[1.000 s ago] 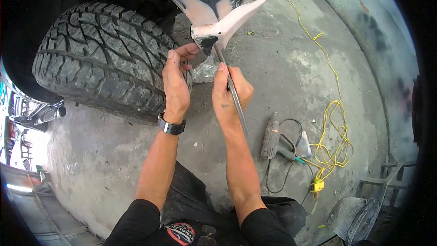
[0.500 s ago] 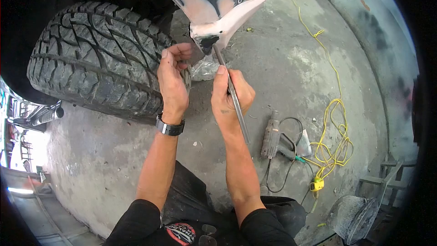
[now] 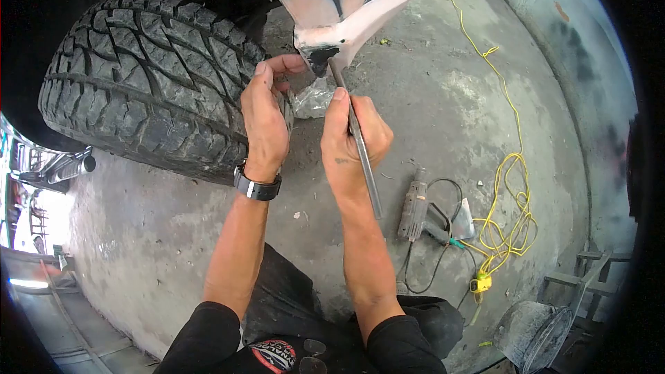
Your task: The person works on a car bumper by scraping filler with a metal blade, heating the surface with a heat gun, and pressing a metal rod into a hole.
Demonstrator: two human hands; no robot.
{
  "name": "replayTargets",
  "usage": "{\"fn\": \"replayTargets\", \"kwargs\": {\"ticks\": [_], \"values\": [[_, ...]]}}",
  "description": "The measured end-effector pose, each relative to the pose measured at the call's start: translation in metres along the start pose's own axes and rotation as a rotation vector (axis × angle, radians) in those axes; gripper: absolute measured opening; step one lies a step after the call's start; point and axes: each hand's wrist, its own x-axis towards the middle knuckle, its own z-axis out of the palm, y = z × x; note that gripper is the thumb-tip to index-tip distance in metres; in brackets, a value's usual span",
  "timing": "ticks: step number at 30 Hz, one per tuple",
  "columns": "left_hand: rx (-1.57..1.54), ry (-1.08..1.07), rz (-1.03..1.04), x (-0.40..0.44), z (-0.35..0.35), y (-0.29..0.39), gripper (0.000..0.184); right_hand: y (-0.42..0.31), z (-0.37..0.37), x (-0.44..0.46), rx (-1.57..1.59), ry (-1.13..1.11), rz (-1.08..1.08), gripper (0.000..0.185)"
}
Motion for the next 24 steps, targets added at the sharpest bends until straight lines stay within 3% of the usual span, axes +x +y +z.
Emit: {"fn": "replayTargets", "kwargs": {"ticks": [24], "values": [[0.008, -0.033, -0.019, -0.007, -0.001, -0.002, 0.054, 0.015, -0.018, -0.021, -0.001, -0.048, 0.057, 0.025]]}}
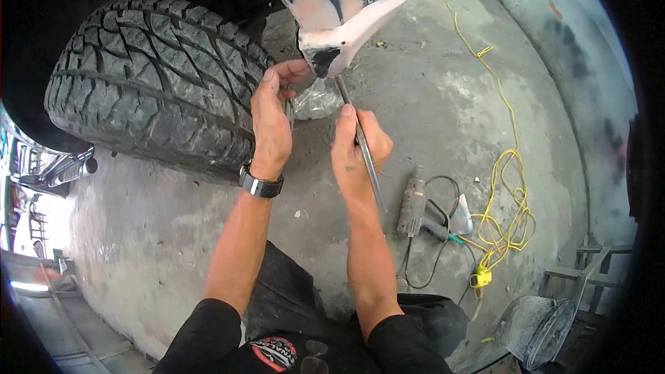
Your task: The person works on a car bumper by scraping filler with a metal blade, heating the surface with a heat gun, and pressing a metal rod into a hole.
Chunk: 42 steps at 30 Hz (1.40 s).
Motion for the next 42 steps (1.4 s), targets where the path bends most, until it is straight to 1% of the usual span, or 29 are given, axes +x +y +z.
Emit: {"fn": "replayTargets", "kwargs": {"ticks": [2, 5, 8, 11, 14, 20, 31, 40, 42], "values": [[0.007, 0.002, -0.003, -0.001, 0.000, 0.001, 0.054, 0.002, 0.003, -0.009, 0.035, -0.008, 0.065, 0.024], [0.016, 0.000, 0.003, -0.002, 0.000, -0.001, 0.053, 0.000, 0.009, -0.008, 0.077, 0.003, 0.076, 0.021], [0.006, -0.009, 0.014, -0.001, 0.000, -0.002, 0.052, -0.003, 0.009, -0.003, 0.037, -0.007, 0.031, 0.021], [-0.015, -0.009, 0.018, 0.000, 0.000, -0.005, 0.051, -0.003, 0.016, 0.001, 0.101, 0.021, 0.021, 0.022], [-0.050, -0.015, 0.024, 0.002, 0.000, -0.009, 0.048, -0.004, 0.019, 0.004, 0.064, 0.031, -0.024, 0.024], [-0.087, -0.037, 0.058, 0.008, -0.002, -0.013, 0.047, -0.006, 0.027, 0.008, 0.067, 0.047, -0.007, 0.027], [-0.195, -0.030, 0.084, 0.008, -0.002, -0.019, 0.049, -0.001, 0.032, 0.011, 0.043, 0.045, -0.004, 0.027], [-0.172, -0.011, 0.023, 0.001, 0.000, -0.017, 0.051, -0.005, 0.023, 0.009, 0.075, 0.030, 0.012, 0.025], [-0.087, 0.001, -0.032, -0.005, 0.000, -0.021, 0.053, -0.004, 0.016, 0.004, 0.070, 0.028, 0.024, 0.025]]}}
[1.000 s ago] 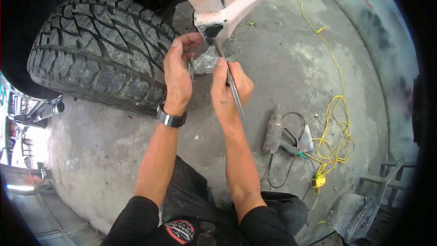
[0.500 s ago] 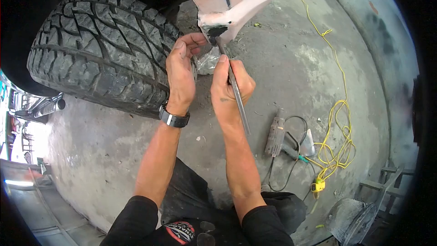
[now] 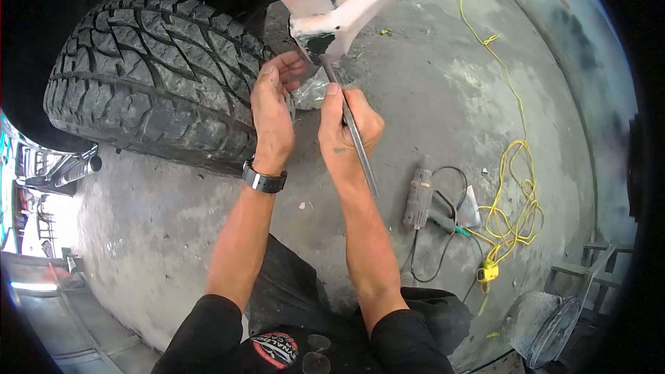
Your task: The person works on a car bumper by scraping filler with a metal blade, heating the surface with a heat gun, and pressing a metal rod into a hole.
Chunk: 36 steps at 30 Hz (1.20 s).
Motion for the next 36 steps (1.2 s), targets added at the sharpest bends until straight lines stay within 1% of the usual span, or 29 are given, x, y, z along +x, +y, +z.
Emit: {"fn": "replayTargets", "kwargs": {"ticks": [4, 7, 11, 14, 22, 29, 36], "values": [[0.094, -0.042, -0.050, -0.006, 0.002, 0.003, 0.059, 0.011, -0.007, -0.013, -0.020, 0.002, 0.043, 0.025], [0.122, -0.116, -0.042, -0.010, 0.004, 0.011, 0.062, 0.015, -0.004, -0.021, 0.002, 0.004, 0.077, 0.025], [0.114, -0.145, -0.047, -0.010, 0.004, 0.011, 0.062, 0.018, 0.002, -0.019, 0.002, 0.025, 0.014, 0.026], [0.092, -0.173, -0.056, -0.010, 0.004, 0.011, 0.062, 0.018, 0.003, -0.017, 0.020, 0.025, 0.061, 0.025], [0.027, -0.243, -0.077, -0.012, 0.007, 0.010, 0.065, 0.017, 0.008, -0.012, 0.021, 0.018, 0.009, 0.024], [0.004, -0.220, -0.089, -0.015, 0.012, 0.012, 0.066, 0.019, 0.012, -0.004, 0.002, 0.026, -0.039, 0.025], [0.002, -0.220, -0.063, -0.012, 0.009, 0.007, 0.069, 0.020, 0.018, -0.002, 0.028, 0.031, -0.025, 0.024]]}}
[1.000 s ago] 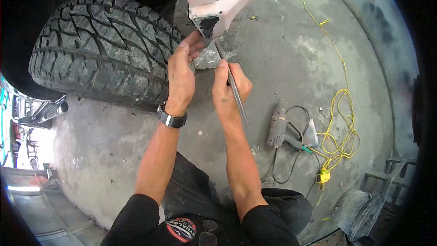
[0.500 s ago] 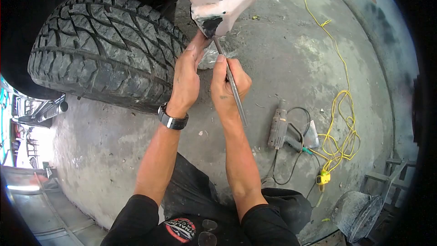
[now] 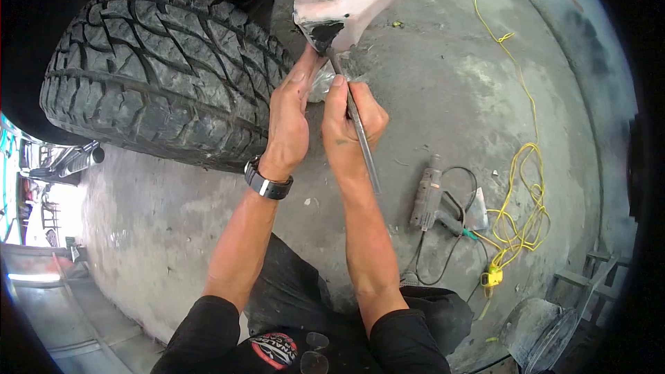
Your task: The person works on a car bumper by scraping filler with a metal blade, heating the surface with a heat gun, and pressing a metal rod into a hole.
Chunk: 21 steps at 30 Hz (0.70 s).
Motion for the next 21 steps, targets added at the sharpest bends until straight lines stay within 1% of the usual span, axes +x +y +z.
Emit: {"fn": "replayTargets", "kwargs": {"ticks": [7, 13, 16, 19, 21], "values": [[0.006, 0.036, 0.013, 0.0005, 0.0033, -0.0009, 0.068, 0.0016, 0.0013, 0.0034, 0.006, -0.004, -0.003, 0.026], [0.006, 0.021, 0.039, 0.0008, 0.0009, -0.0033, 0.068, 0.0008, 0.0027, 0.0029, -0.002, -0.007, 0.007, 0.026], [-0.038, 0.008, 0.064, 0.0016, -0.0014, -0.0061, 0.062, 0.0033, 0.0042, 0.0033, -0.005, 0.002, -0.009, 0.026], [-0.063, 0.009, 0.058, 0.0017, 0.0003, -0.0043, 0.062, 0.0041, 0.0033, 0.0012, -0.016, -0.011, 0.015, 0.026], [-0.025, 0.001, 0.039, 0.0007, -0.0021, -0.0048, 0.067, 0.0015, 0.0015, 0.0008, -0.023, -0.028, 0.032, 0.027]]}}
